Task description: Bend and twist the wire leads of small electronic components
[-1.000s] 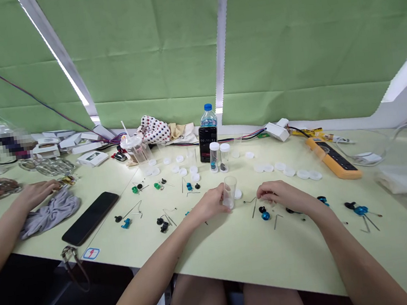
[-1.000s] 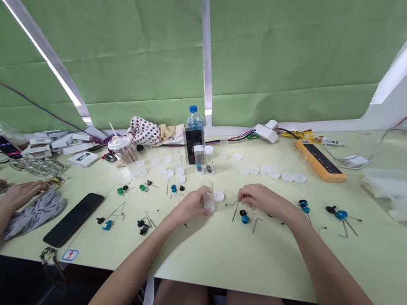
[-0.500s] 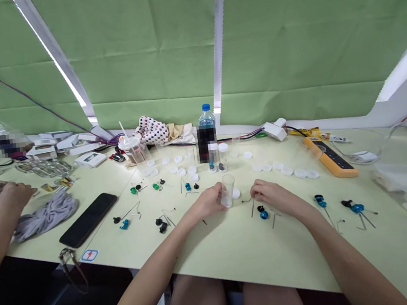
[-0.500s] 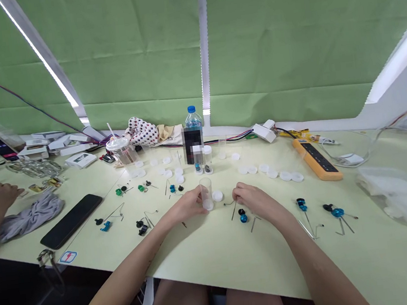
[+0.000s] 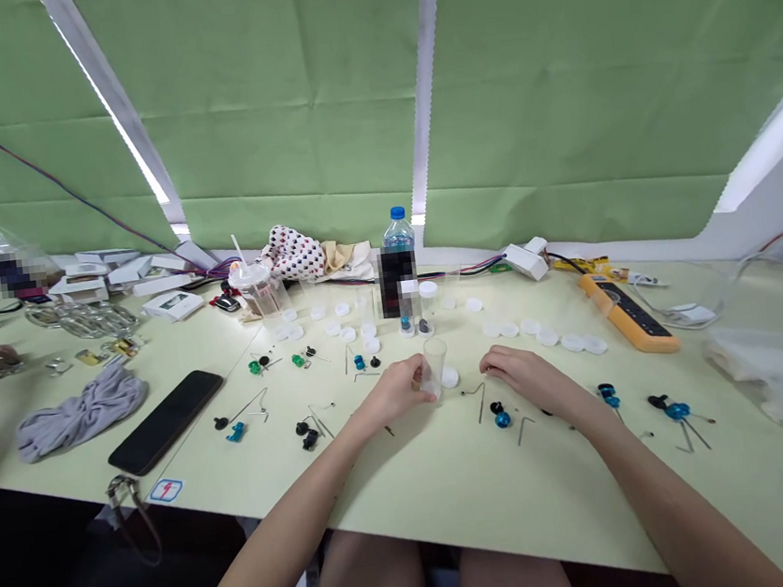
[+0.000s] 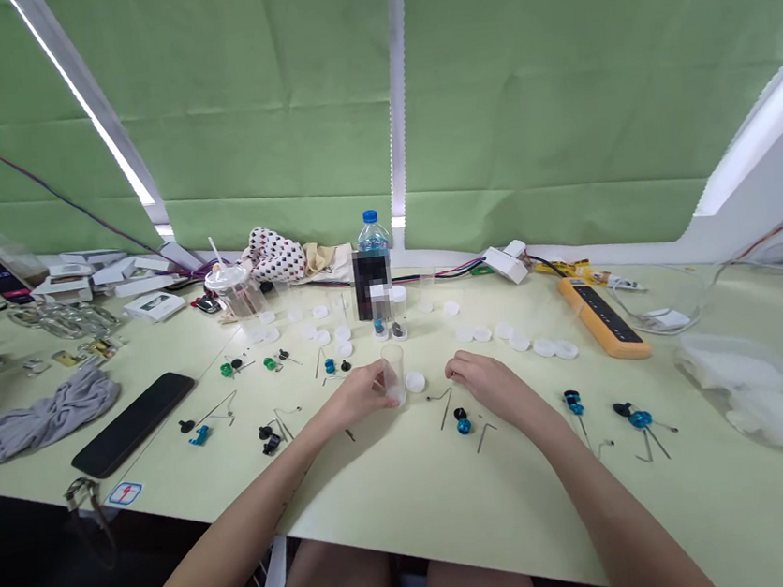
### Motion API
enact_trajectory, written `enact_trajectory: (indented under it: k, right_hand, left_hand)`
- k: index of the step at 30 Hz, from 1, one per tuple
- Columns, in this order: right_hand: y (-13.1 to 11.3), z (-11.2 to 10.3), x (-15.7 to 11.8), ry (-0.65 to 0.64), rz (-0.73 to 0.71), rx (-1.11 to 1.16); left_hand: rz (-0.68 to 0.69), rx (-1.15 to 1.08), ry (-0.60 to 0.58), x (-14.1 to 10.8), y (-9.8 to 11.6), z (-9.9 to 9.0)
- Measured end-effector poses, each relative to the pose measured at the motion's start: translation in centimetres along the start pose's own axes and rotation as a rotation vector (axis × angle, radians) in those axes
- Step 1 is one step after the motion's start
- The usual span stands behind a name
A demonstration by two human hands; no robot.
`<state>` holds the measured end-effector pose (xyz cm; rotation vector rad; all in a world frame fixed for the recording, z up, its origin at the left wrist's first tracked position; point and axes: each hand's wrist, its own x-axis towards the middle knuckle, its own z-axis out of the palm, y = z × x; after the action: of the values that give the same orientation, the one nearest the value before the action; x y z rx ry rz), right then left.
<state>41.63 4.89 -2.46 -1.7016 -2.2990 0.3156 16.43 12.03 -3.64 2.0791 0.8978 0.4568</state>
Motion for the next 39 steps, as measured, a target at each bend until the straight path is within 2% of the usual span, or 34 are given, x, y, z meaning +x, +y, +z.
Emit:
enact_trajectory:
  k: [6, 15, 19, 26, 29, 33, 36, 39]
  right_hand:
    - [0.7, 0.6, -0.7, 0.123, -0.034, -0.066]
    - [0.9, 0.8, -1.1, 0.185, 0.008, -0.162]
    - [0.8, 0.8, -1.1, 0.174, 0.025, -0.159]
    - [1.7, 0.8, -1.2, 0.030, 0.092, -0.099]
    - [1.8, 0.9, -1.3, 0.021, 0.105, -0.065]
    - [1.4, 0.2, -1.4, 0.002, 0.131, -0.006]
    - [0.8, -0.7, -1.6, -0.049, 0.131, 0.103]
    - [0.5, -1.3, -1.6, -0.105, 0.112, 0.206]
  left_hand:
    - [-0.013, -0.006, 0.052, 0.2, -0.4, 0.1]
    - [0.002, 0.064, 0.140, 0.3, -0.1, 0.3]
    - [-0.047, 0.127, 0.204, 0.3, 0.5, 0.3]
    - [-0.044, 0.014, 0.197, 0.9, 0.4, 1.0]
    - [-0.063, -0.028, 0.166, 0.8, 0.1, 1.2]
    - [-0.048, 0.036, 0.164, 0.4, 0.2, 0.9]
    - [-0.029, 0.129, 0.273, 0.0, 1.1, 0.2]
    - [0.098, 0.179, 0.527, -0.7, 2.1, -0.4]
